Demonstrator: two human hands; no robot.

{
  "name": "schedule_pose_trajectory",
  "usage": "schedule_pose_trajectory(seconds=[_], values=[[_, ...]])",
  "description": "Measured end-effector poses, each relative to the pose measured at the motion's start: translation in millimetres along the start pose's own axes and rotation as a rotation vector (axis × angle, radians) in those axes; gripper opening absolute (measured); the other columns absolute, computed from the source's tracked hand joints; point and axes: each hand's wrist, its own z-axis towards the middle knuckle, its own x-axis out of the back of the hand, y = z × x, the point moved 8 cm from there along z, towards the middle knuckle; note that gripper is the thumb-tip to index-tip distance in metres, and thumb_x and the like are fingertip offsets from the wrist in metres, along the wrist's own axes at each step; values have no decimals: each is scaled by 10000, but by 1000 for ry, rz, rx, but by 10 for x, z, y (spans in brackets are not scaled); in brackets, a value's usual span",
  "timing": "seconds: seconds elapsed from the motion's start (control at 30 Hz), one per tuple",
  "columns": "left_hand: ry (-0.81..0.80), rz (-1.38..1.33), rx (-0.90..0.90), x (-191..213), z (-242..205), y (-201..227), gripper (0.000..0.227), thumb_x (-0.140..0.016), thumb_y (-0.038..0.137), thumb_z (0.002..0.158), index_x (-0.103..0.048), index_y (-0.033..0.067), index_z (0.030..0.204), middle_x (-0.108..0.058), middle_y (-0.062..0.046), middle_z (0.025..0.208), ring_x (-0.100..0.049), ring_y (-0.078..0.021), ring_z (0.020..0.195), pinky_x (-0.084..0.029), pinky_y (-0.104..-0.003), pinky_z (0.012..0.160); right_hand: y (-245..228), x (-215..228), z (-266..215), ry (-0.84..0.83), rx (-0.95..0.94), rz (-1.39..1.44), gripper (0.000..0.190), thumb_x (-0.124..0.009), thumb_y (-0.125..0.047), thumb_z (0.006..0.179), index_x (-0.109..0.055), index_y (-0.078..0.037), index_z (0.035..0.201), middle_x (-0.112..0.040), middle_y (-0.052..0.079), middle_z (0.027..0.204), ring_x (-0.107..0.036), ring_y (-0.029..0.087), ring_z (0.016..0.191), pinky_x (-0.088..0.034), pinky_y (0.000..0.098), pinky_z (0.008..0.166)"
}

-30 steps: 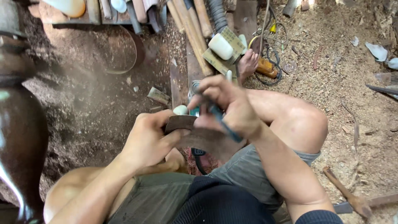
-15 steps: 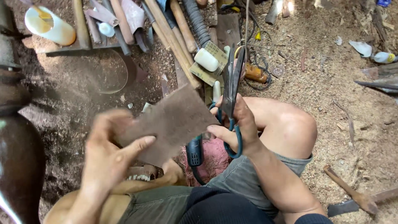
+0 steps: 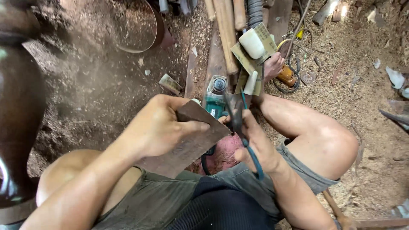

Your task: The recorder prepares sanding tools by cutting and attaching sandpaper to a manual sanding block.

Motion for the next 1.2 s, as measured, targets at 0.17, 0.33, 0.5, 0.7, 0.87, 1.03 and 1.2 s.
schedule_pose_trajectory(seconds=[0.17,0.33,0.5,0.7,0.87,1.03,1.2], values=[[25,-124,-22,154,-10,-171,222,-813,266,817,-852,171,1013,-838,5,810,-689,-77,669,-573,-284,671,153,-41,-122,-179,-18,-356,1008,-678,-701,844,-227,-86,1503,-519,128,1384,-548,270,1304,-446,401,1115],[-19,-183,-15,150,10,-191,224,-807,216,806,-841,125,1008,-842,-29,816,-709,-60,695,-586,-270,678,194,-247,-110,-286,-5,-398,1062,-763,-731,776,-364,-79,1514,-544,162,1459,-580,329,1373,-459,422,1164],[-37,-132,3,119,11,-178,214,-803,226,796,-850,124,979,-810,-33,731,-651,-64,628,-553,-274,625,143,-298,-89,-279,-2,-442,1078,-754,-736,757,-396,-78,1533,-560,162,1432,-590,343,1348,-465,419,1160],[-45,-80,55,101,-9,-154,226,-807,275,810,-853,149,993,-757,-26,622,-588,-79,530,-512,-302,539,229,-282,-153,-261,27,-458,1120,-735,-747,760,-373,-51,1559,-556,167,1403,-596,336,1309,-475,416,1133],[-59,24,125,93,-51,-123,189,-805,301,855,-855,173,985,-751,-24,629,-610,-89,529,-514,-284,564,216,-279,-224,-198,180,-453,1073,-732,-702,852,-323,-11,1563,-568,184,1378,-632,321,1243,-518,408,1072],[-55,8,133,103,-91,-109,195,-799,291,856,-861,143,966,-735,-31,604,-572,-101,502,-492,-294,537,174,-237,-225,-99,179,-418,815,-708,-608,934,-502,41,1382,-687,161,1176,-719,258,983,-577,343,858],[-64,-135,7,55,-45,-243,191,-801,236,851,-862,112,983,-810,-38,712,-643,-74,603,-543,-277,596,97,-236,-192,-53,169,-473,606,-794,-406,898,-603,62,1233,-705,141,1015,-715,228,813,-574,320,725]])
